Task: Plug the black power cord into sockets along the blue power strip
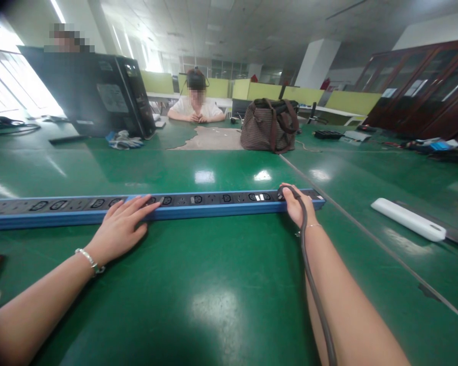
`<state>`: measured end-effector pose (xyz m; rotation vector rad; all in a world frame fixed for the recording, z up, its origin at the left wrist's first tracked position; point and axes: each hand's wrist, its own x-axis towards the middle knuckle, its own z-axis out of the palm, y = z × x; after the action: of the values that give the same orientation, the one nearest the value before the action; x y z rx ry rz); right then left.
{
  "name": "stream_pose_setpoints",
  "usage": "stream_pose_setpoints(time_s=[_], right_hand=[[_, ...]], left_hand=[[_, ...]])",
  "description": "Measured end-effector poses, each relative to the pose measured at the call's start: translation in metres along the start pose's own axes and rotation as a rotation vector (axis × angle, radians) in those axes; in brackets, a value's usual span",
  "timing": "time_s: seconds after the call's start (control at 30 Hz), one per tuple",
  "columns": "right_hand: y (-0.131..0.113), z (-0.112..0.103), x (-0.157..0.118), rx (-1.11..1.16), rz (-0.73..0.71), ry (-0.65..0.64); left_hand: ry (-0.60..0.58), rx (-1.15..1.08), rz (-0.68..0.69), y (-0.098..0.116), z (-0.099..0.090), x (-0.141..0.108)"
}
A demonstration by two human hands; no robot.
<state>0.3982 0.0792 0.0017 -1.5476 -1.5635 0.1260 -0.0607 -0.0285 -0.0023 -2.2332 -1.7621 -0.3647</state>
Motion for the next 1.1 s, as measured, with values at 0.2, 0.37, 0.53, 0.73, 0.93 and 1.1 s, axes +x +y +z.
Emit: stream_pose_setpoints(time_s=[0.2, 0.37, 0.53, 0.73, 0.93, 1.1], right_hand=[[0.0, 0.003, 0.002, -0.075, 0.007, -0.013], [-0.002, 0.004, 0.001, -0.104, -0.022, -0.006], [-0.003, 0.005, 0.003, -0.121, -0.035, -0.025], [-0.003, 0.009, 0.0, -0.297, -0.05, -0.032], [-0.005, 0.014, -0.013, -0.432, -0.088, -0.016], [-0.006, 0.014, -0.015, -0.448, -0.064, 0.008]], left_hand=[[0.004, -0.003, 0.002, 0.0, 0.001, 0.0], [0.001, -0.001, 0.003, -0.001, 0.001, 0.0], [0.0, 0.005, 0.005, 0.0, 0.001, 0.0], [0.0, 0.015, 0.007, 0.0, 0.0, 0.001], [0.006, 0.009, 0.007, 0.001, -0.001, 0.0], [0.001, 0.008, 0.006, 0.001, -0.001, 0.0]])
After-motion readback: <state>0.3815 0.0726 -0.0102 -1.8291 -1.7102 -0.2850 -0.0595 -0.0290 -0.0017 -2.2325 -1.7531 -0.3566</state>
